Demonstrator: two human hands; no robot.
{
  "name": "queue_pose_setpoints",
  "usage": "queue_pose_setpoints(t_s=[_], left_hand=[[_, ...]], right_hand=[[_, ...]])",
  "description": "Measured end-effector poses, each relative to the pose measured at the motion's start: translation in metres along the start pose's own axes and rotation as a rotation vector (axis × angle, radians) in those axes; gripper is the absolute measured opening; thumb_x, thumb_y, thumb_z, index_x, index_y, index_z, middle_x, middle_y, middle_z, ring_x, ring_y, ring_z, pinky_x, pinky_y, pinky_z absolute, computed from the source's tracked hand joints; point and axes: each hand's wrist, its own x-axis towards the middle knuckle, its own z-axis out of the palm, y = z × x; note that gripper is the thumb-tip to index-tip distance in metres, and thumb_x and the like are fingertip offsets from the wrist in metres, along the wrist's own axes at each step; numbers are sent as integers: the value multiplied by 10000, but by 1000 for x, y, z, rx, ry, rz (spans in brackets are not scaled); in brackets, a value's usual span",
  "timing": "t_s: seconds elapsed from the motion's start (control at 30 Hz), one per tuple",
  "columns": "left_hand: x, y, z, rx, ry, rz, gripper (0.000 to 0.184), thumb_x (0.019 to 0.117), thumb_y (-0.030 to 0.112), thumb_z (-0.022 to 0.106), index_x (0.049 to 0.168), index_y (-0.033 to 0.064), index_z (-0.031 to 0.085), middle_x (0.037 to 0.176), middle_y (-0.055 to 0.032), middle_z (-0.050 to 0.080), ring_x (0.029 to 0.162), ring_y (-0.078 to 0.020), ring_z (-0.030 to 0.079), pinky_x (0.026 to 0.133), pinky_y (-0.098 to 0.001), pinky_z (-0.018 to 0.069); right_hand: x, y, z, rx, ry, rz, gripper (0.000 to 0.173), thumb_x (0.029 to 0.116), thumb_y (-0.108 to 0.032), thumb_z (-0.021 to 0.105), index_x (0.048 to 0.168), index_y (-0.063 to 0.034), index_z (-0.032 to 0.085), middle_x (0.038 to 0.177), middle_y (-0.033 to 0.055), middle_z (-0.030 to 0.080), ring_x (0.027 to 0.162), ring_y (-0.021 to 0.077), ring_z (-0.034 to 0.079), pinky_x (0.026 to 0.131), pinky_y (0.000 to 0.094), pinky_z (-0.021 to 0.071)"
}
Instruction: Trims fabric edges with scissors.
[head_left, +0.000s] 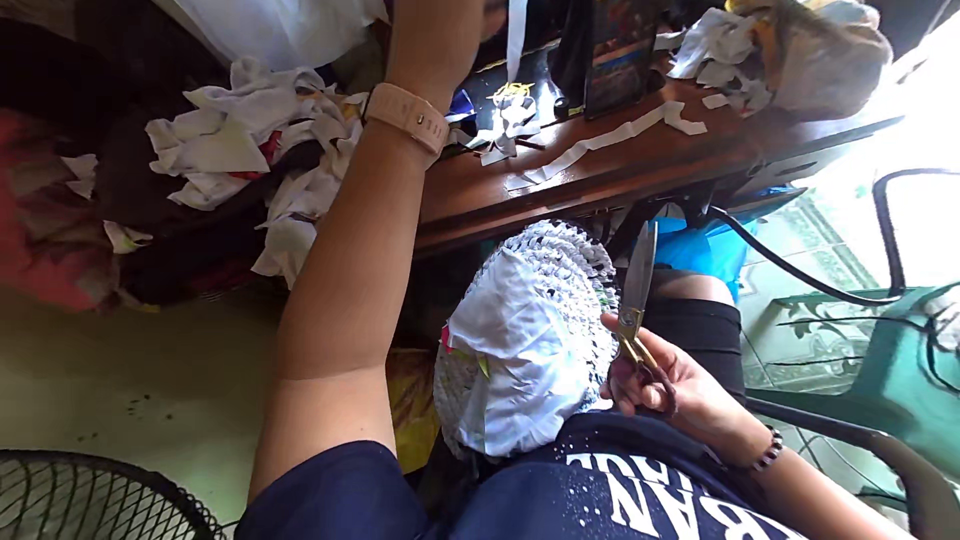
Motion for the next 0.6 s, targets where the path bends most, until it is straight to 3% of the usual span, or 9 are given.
queue_pose_setpoints(t_s=[0.07, 0.1, 0.17, 0.27, 0.33, 0.4, 0.5, 0.6], left_hand=[[-8, -4, 1, 351, -173, -13, 345, 1044, 213, 564, 1300, -11, 621, 1248, -150, 674, 1097, -175, 681, 953, -344, 556], [-16, -7, 1, 495, -244, 40, 428, 1038, 255, 569, 1389, 10, 569, 1366, -166, 627, 1168, -212, 657, 1016, -391, 516], [-38, -10, 1, 632, -391, 152, 474, 1022, 213, 577, 1467, 63, 509, 1397, -166, 602, 1149, -239, 668, 997, -429, 542], [-71, -34, 1, 579, -668, 364, 269, 981, 71, 613, 1241, 40, 678, 1151, -139, 715, 1049, -238, 701, 966, -426, 563], [-90, -53, 0, 538, -806, 380, 235, 933, -8, 643, 1144, 32, 737, 1069, -140, 734, 1012, -260, 703, 957, -464, 552], [-104, -71, -1, 526, -854, 375, 232, 912, -16, 662, 1114, 44, 758, 1085, -140, 731, 1038, -268, 695, 964, -465, 546], [-124, -83, -3, 459, -806, 353, 244, 911, 49, 675, 1135, 89, 763, 1146, -106, 709, 1093, -225, 667, 970, -427, 545], [-144, -85, 4, 429, -772, 365, 342, 879, 42, 705, 1213, 101, 744, 1196, -122, 685, 1131, -252, 648, 968, -449, 547]], right_hand=[[-1, -2, -2, -87, 82, -9, 700, 856, -291, 831, 1478, -181, 529, 957, 1, 746, 772, 102, 721, 751, 285, 632], [-2, -3, -3, -146, 118, -13, 694, 839, -360, 838, 1446, -186, 551, 941, -17, 738, 758, 91, 712, 724, 270, 627], [-4, -5, -7, -275, 167, -27, 736, 814, -555, 804, 1403, -186, 561, 905, -43, 701, 749, 83, 679, 707, 260, 603], [-5, -7, -13, -427, 184, -86, 770, 835, -681, 707, 1367, -147, 553, 907, -29, 684, 806, 123, 678, 774, 309, 597], [-4, -9, -10, -551, 225, -105, 750, 831, -632, 746, 1345, -125, 543, 945, -18, 708, 855, 142, 705, 806, 325, 612], [-4, -8, -5, -698, 287, -103, 708, 815, -486, 826, 1314, -92, 514, 978, -12, 724, 881, 132, 714, 793, 289, 611], [0, 0, 4, -793, 409, -81, 611, 798, -242, 857, 1264, -51, 512, 957, -1, 746, 847, 122, 736, 760, 271, 625], [8, 5, 10, -893, 469, -68, 568, 798, -176, 838, 1245, -39, 515, 988, 1, 757, 833, 101, 735, 715, 247, 618]])
